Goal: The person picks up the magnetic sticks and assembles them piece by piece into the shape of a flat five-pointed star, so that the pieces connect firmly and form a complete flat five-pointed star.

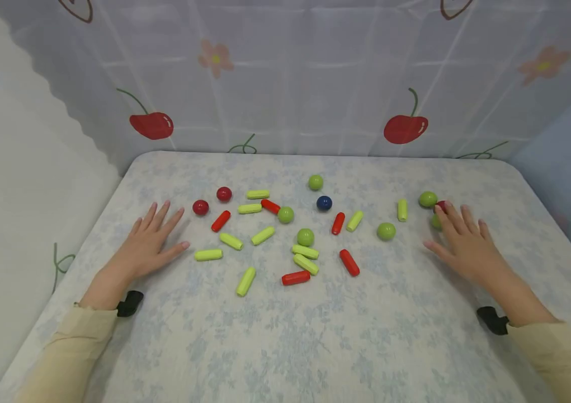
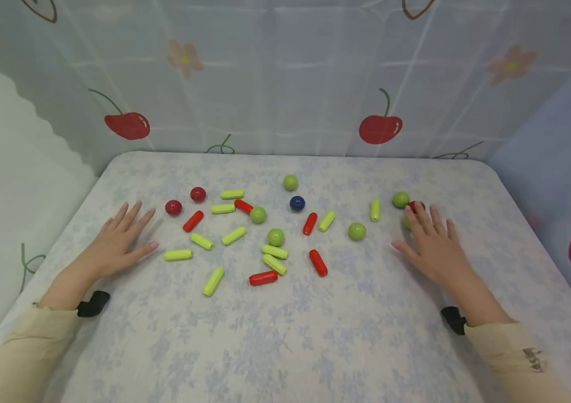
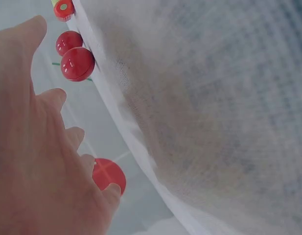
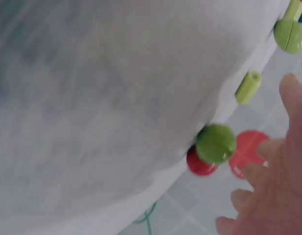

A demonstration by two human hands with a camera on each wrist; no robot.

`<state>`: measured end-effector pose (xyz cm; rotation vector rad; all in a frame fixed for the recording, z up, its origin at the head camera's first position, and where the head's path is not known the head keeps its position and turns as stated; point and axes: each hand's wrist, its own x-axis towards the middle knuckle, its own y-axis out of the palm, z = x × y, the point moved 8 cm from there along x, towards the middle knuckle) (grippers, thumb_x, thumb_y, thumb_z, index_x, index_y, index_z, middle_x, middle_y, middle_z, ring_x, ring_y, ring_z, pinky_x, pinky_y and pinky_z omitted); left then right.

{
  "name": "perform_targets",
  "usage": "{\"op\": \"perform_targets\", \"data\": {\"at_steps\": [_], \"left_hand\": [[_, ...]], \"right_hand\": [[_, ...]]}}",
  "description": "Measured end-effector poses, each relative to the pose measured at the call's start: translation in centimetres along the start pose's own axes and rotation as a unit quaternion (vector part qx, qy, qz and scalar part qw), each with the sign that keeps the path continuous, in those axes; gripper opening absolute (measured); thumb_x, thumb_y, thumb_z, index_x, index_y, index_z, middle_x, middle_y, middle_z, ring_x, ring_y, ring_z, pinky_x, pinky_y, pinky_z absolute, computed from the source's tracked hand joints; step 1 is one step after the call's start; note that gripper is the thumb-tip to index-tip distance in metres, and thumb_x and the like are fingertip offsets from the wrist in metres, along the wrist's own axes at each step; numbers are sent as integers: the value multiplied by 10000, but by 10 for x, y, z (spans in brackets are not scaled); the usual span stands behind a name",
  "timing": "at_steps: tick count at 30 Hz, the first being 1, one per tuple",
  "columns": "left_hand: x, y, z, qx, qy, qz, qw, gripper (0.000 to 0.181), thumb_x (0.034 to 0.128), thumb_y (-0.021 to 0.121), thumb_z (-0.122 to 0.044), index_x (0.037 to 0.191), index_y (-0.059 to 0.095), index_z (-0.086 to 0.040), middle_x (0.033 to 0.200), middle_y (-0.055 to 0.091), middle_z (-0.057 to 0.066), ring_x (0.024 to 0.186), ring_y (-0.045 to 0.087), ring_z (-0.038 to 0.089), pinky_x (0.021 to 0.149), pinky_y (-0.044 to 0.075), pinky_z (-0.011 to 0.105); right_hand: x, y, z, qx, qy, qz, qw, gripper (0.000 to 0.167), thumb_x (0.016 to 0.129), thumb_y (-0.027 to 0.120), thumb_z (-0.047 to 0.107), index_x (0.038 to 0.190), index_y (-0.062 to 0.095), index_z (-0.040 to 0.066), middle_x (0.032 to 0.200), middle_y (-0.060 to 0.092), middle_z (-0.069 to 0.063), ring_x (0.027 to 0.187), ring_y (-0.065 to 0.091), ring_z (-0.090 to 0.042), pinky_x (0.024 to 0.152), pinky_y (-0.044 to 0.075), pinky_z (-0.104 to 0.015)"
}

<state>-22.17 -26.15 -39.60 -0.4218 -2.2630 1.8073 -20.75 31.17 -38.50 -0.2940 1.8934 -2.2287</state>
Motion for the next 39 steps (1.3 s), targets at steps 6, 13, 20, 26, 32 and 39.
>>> {"op": "perform_targets", "data": {"at_steps": [6, 13, 20, 26, 32, 39], "left_hand": [[-1, -4, 1, 64, 14, -118, 9999, 799, 911, 490, -540, 1518, 120, -177, 1537, 12, 170, 1379, -86, 342, 1013, 54, 636], [-3, -4, 1, 23, -24, -136, 9999, 803, 909, 498, -533, 1516, 132, -155, 1532, 26, 190, 1378, -45, 369, 1004, 77, 647], [-2, -4, 0, -211, 40, -242, 9995, 786, 917, 512, -499, 1513, 147, -141, 1528, 50, 197, 1378, -1, 377, 1005, 108, 641], [-3, -25, -24, -490, 450, -987, 9929, 750, 896, 617, -357, 1490, 243, -94, 1518, 147, 175, 1381, 71, 349, 1036, 150, 576], [-4, -47, -117, -795, 1404, -1593, 9740, 658, 833, 720, -214, 1399, 423, -55, 1446, 329, 159, 1323, 280, 318, 993, 307, 521], [15, -2, -205, -1671, 1447, -169, 9751, 453, 853, 706, -281, 1256, 586, -114, 1224, 539, 55, 1102, 507, 198, 875, 444, 374]], "right_hand": [[12, -26, 66, 571, -873, -451, 9935, 677, 880, 669, 206, 1409, 335, -56, 1431, 276, -282, 1260, 310, -463, 935, 301, -615], [39, -15, 156, 1642, -1396, -148, 9764, 522, 902, 642, 149, 1369, 449, 18, 1395, 409, -173, 1235, 416, -344, 920, 400, -500], [61, 24, 210, 2493, -2106, 770, 9421, 493, 961, 540, 115, 1431, 389, 99, 1466, 306, -149, 1309, 328, -281, 999, 328, -453], [65, 41, 220, 2557, -2241, 1095, 9340, 398, 966, 501, 43, 1361, 496, 92, 1467, 283, -177, 1312, 320, -300, 986, 351, -430], [67, 35, 216, 2681, -2224, 404, 9365, 355, 906, 561, -49, 1239, 600, 70, 1321, 466, -167, 1206, 452, -294, 912, 425, -403], [72, 38, 210, 2805, -2144, -106, 9356, 297, 852, 640, -62, 1117, 648, 70, 1158, 552, -91, 1045, 531, -220, 845, 459, -360]]}}
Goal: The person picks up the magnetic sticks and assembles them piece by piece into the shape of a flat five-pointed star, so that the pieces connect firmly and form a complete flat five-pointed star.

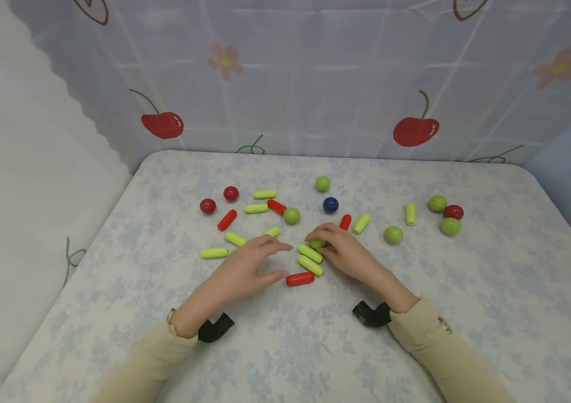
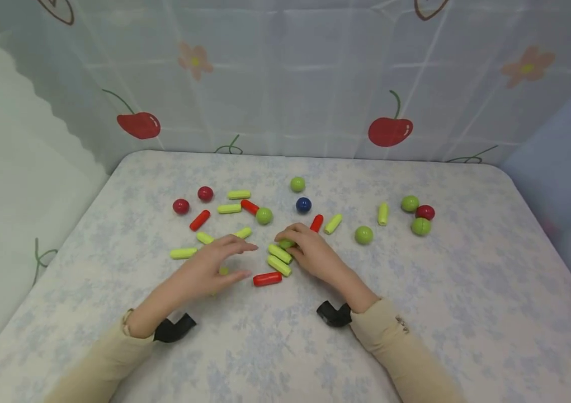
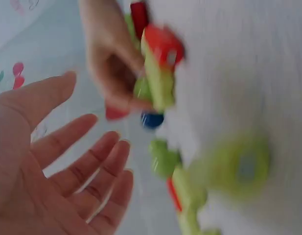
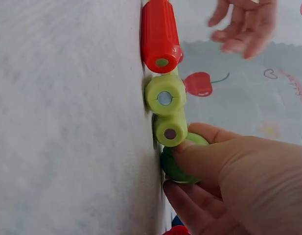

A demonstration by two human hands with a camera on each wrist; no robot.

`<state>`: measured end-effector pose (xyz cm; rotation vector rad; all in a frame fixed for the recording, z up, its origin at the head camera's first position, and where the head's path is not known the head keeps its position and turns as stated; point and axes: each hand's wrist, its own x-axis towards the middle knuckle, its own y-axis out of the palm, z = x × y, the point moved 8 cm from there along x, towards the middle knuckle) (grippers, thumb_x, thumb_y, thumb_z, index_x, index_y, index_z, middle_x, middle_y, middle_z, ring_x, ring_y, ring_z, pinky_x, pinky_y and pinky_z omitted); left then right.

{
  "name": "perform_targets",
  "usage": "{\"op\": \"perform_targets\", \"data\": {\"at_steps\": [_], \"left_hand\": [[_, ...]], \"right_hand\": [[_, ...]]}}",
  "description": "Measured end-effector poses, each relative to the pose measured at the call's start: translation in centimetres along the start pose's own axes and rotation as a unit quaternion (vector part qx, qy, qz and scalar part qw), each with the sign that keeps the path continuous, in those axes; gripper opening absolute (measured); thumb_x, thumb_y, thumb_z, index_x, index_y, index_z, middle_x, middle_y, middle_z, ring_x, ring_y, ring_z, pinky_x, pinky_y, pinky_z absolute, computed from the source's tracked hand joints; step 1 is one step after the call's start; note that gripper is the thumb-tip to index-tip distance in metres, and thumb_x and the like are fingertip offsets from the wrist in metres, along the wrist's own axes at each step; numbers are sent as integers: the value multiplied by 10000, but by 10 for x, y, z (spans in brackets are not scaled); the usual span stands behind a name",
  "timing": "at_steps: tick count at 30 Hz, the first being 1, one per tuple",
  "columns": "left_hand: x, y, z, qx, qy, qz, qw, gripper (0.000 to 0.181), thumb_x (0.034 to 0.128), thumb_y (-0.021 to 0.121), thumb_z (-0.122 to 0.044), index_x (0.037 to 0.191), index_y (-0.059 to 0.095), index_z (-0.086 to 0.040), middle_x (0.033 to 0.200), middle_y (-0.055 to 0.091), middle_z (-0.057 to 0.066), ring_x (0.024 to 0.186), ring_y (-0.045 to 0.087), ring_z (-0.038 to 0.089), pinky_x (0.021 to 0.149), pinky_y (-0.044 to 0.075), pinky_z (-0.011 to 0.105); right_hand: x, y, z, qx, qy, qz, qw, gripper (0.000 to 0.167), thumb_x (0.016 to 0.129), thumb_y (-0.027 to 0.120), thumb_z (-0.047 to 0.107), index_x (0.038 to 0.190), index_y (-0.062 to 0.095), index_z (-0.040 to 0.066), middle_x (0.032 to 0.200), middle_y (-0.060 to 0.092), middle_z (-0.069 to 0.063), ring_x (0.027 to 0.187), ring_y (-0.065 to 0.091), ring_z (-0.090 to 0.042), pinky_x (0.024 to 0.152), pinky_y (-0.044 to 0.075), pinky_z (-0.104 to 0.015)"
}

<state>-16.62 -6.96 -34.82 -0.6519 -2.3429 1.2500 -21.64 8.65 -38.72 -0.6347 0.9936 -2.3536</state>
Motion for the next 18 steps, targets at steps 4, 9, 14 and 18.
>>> {"op": "perform_targets", "data": {"at_steps": [4, 9, 14, 18], "left_hand": [[7, 38, -4, 139, -251, 656, 9974, 354, 822, 736, -309, 1115, 635, -136, 1015, 547, -21, 844, 514, 127, 691, 450, 278], [9, 56, -1, 385, -243, 704, 9965, 202, 812, 751, -254, 947, 637, -155, 842, 476, -59, 732, 447, 112, 584, 407, 247], [9, 55, 5, -76, -434, 520, 9977, 147, 832, 732, -207, 928, 630, -164, 822, 513, -82, 733, 490, 95, 623, 429, 250], [9, 51, 5, -718, -435, 353, 9958, 151, 846, 716, -190, 974, 639, -162, 878, 577, -98, 763, 527, 75, 676, 448, 251]], "right_hand": [[-3, -3, -2, 67, 58, -187, 9998, 303, 845, 656, -49, 1121, 642, 75, 1135, 565, -81, 1000, 536, -209, 804, 460, -362], [-6, -11, 2, 461, 243, -245, 9983, 275, 873, 648, 7, 1141, 598, 38, 1113, 560, -63, 977, 550, -200, 805, 478, -339], [-25, -18, 15, 833, 206, -200, 9961, 315, 892, 638, 52, 1195, 565, 4, 1136, 563, -104, 953, 572, -203, 774, 504, -323], [-49, -15, 21, 913, 347, -91, 9952, 362, 884, 660, 100, 1232, 585, 36, 1118, 585, -62, 942, 572, -167, 757, 507, -297]]}}
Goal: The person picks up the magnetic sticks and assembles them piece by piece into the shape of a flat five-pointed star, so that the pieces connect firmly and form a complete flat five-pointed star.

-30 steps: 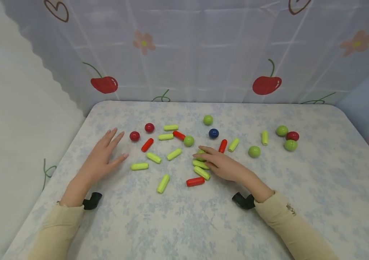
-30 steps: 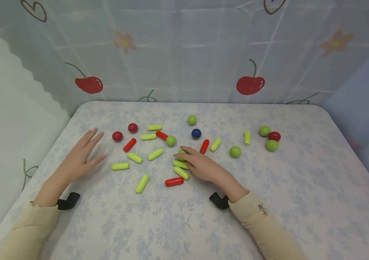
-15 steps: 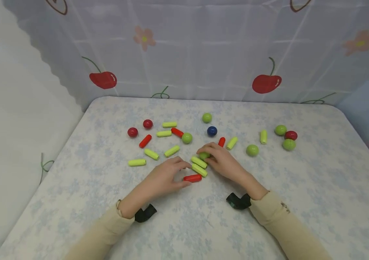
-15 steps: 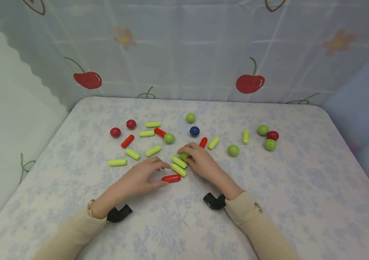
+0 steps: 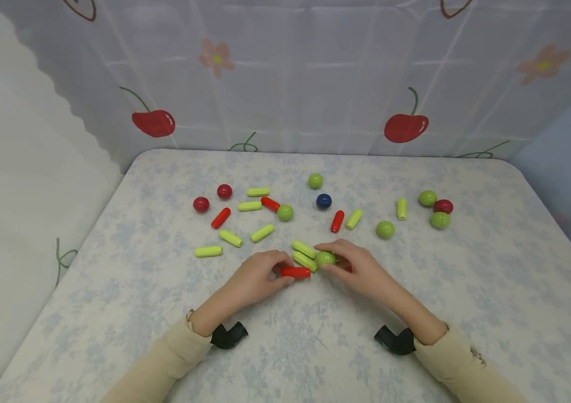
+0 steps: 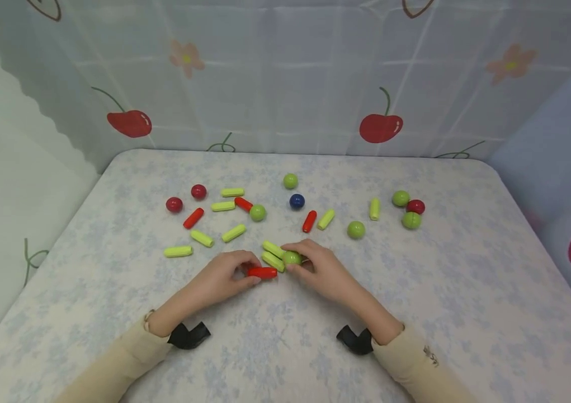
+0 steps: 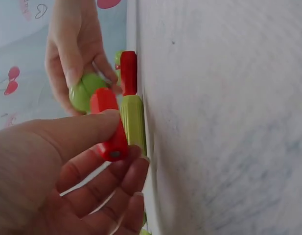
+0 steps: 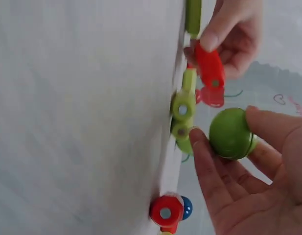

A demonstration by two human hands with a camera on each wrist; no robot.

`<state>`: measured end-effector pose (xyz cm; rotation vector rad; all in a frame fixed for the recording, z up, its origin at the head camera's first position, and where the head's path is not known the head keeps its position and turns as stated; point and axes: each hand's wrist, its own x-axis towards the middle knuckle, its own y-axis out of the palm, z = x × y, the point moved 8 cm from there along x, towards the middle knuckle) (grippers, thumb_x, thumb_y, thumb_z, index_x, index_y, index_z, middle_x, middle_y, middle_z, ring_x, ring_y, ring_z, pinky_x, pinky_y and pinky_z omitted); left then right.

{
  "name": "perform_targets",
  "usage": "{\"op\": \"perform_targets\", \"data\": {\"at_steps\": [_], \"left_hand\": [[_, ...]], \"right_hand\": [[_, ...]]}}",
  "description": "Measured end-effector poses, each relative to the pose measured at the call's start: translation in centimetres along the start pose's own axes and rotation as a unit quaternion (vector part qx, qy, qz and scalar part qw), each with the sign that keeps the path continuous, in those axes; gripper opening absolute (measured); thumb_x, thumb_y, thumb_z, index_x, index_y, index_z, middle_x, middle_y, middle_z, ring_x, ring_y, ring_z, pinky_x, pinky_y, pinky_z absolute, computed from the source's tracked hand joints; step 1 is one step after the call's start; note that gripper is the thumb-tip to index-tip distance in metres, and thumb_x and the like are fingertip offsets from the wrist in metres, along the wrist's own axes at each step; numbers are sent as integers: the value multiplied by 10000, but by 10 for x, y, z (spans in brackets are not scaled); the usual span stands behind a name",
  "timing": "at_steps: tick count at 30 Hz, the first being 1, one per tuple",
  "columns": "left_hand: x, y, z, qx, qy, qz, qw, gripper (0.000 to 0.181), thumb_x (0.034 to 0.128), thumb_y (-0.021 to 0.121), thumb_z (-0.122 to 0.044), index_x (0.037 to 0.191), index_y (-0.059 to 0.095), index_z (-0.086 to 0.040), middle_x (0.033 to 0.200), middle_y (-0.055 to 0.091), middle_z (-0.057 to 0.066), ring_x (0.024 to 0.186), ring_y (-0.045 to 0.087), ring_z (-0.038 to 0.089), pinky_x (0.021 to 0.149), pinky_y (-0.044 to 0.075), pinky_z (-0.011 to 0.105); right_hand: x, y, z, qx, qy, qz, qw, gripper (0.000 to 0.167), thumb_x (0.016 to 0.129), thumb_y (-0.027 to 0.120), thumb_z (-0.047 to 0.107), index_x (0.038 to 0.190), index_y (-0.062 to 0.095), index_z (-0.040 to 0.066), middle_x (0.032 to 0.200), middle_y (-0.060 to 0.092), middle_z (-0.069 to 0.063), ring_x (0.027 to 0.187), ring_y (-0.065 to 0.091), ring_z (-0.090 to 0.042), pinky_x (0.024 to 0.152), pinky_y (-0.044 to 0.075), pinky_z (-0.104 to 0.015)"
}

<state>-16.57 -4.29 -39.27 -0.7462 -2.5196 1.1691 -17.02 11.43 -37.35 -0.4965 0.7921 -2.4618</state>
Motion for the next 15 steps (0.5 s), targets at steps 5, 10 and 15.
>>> {"op": "perform_targets", "data": {"at_steps": [5, 10, 15], "left_hand": [[1, -4, 1, -420, 183, -152, 9988, 153, 841, 721, -172, 975, 648, -176, 900, 592, -116, 779, 532, 72, 693, 447, 256], [1, -2, 3, -681, 275, -113, 9972, 156, 831, 732, -153, 965, 654, -173, 895, 590, -120, 783, 533, 74, 707, 452, 257], [1, 1, 2, -818, 355, 12, 9960, 150, 824, 737, -134, 943, 647, -156, 870, 587, -106, 760, 530, 83, 693, 457, 258]], "right_hand": [[-16, 9, -1, 278, 187, 72, 9994, 336, 836, 717, 124, 1161, 630, 113, 1062, 606, 38, 874, 565, -137, 714, 498, -291], [-19, 19, -7, 409, 339, 153, 9985, 319, 818, 740, 167, 1120, 639, 146, 1017, 611, 58, 786, 541, -132, 635, 452, -275], [-20, 25, -14, 567, 458, 248, 9970, 323, 816, 741, 173, 1117, 634, 127, 1008, 609, 38, 720, 530, -138, 592, 434, -253]]}}
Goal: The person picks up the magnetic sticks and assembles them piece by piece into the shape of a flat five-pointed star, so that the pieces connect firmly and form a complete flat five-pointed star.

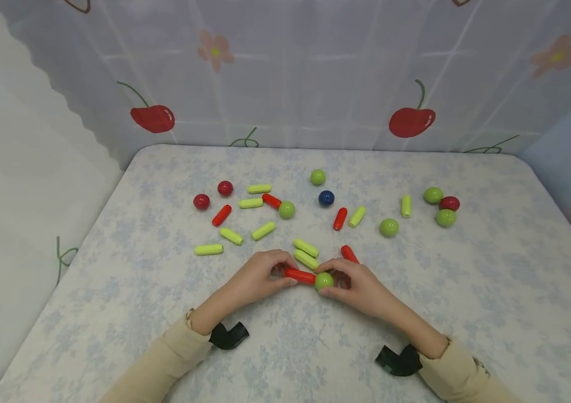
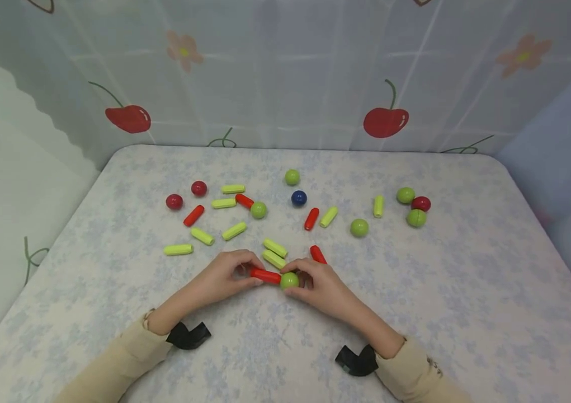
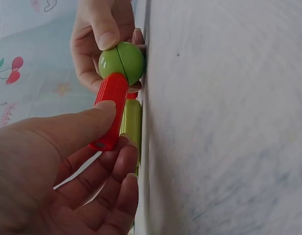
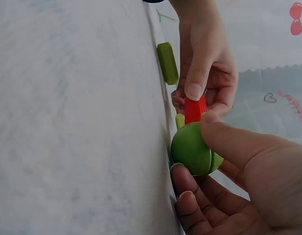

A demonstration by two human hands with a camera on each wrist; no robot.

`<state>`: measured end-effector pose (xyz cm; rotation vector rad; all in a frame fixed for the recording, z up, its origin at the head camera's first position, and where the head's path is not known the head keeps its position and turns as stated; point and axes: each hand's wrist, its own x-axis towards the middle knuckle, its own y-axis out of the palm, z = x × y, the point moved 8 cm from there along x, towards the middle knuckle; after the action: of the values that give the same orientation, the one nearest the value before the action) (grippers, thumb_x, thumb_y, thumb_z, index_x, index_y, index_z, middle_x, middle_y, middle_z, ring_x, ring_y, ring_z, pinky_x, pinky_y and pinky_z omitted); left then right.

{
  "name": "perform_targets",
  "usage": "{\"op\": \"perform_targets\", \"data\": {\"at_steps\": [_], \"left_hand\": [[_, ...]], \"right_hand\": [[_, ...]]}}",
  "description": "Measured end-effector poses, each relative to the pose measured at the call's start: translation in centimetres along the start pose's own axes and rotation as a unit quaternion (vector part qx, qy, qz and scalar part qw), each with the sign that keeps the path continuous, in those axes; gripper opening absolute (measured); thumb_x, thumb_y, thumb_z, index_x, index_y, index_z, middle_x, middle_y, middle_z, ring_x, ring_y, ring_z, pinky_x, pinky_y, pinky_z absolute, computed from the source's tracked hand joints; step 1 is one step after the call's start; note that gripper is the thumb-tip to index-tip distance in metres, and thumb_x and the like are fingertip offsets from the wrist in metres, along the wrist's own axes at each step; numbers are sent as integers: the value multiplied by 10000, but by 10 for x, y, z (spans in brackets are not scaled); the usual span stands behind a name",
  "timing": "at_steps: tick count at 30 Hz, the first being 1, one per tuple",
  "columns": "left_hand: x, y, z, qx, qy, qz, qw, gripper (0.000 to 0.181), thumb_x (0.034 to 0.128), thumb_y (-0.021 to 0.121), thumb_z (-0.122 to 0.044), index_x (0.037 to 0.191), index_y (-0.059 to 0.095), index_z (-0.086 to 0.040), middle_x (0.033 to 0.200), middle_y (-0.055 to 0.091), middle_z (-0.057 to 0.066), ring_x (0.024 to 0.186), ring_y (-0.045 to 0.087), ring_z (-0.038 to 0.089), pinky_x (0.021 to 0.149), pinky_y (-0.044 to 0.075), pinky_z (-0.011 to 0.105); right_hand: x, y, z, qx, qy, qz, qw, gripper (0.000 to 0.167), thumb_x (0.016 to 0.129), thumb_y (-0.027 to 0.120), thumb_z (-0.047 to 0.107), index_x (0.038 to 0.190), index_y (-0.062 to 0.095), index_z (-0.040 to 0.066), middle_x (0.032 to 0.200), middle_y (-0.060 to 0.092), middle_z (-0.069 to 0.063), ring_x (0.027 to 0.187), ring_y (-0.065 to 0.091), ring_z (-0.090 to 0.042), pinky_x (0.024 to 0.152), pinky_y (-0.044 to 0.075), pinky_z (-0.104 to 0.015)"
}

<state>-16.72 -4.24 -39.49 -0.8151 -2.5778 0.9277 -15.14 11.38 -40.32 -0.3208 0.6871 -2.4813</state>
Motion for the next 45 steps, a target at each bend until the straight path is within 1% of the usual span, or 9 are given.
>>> {"op": "perform_targets", "data": {"at_steps": [9, 14, 22, 27, 30, 34, 38, 42, 45], "left_hand": [[-1, 1, -7, -323, 323, -126, 9989, 167, 833, 726, -122, 987, 665, -127, 927, 621, -75, 789, 554, 71, 717, 467, 249], [0, 1, -12, -359, 503, -32, 9981, 221, 836, 722, -112, 1049, 663, -102, 962, 620, -57, 824, 562, 78, 750, 469, 251], [15, -34, 5, -256, 334, -659, 9969, 349, 839, 719, -113, 1167, 612, -60, 1110, 580, 76, 989, 561, 224, 828, 469, 363], [29, -59, 24, -66, -91, -991, 9950, 385, 842, 711, -88, 1201, 588, -21, 1175, 543, 106, 1048, 525, 280, 861, 450, 403], [45, -67, 32, 191, -364, -819, 9958, 438, 856, 695, -93, 1265, 548, -39, 1234, 507, 117, 1082, 503, 283, 879, 434, 398], [70, -63, 35, 701, -566, -247, 9956, 514, 874, 678, -137, 1350, 491, -86, 1269, 476, 125, 1032, 510, 242, 852, 435, 368], [86, -56, 37, 1470, -759, 112, 9862, 490, 874, 681, -152, 1332, 520, -84, 1157, 519, 111, 892, 507, 204, 779, 437, 333], [93, -51, 39, 2188, -781, 141, 9725, 393, 868, 688, -141, 1242, 596, -63, 1063, 557, 76, 865, 518, 176, 763, 437, 308], [94, -50, 36, 2398, -655, -50, 9686, 352, 852, 703, -117, 1191, 629, -57, 1026, 584, 76, 850, 540, 179, 749, 444, 312]], "right_hand": [[-1, 7, 6, -467, -251, 14, 9986, 424, 807, 756, 195, 1197, 608, 117, 1065, 586, 58, 724, 487, -103, 595, 421, -243], [-2, 13, 7, -755, -232, -92, 9968, 261, 831, 733, 241, 1068, 646, 181, 953, 556, 105, 728, 475, -78, 603, 415, -247], [-1, 10, 1, -535, 184, -462, 9973, 90, 863, 697, 246, 909, 632, 204, 848, 560, 115, 696, 481, -85, 601, 407, -265], [-1, 13, -2, -483, 323, -407, 9975, 97, 874, 680, 287, 895, 618, 215, 788, 532, 104, 650, 450, -84, 568, 370, -255], [-1, 12, -2, -514, 362, -424, 9971, 97, 872, 679, 289, 890, 614, 220, 761, 518, 101, 620, 428, -80, 544, 347, -250], [-2, 12, -2, -530, 334, -435, 9971, 94, 873, 677, 292, 885, 614, 222, 756, 518, 104, 620, 431, -77, 546, 354, -250], [-1, 15, -2, -523, 201, -383, 9977, 103, 884, 661, 317, 896, 618, 224, 779, 530, 113, 652, 454, -78, 570, 379, -255], [-1, 14, -1, -590, 137, -404, 9973, 107, 883, 659, 333, 888, 615, 235, 764, 523, 119, 639, 448, -73, 559, 371, -250], [-1, 12, -1, -618, 121, -443, 9970, 104, 879, 664, 328, 874, 611, 238, 737, 509, 115, 613, 433, -71, 541, 356, -247]]}}
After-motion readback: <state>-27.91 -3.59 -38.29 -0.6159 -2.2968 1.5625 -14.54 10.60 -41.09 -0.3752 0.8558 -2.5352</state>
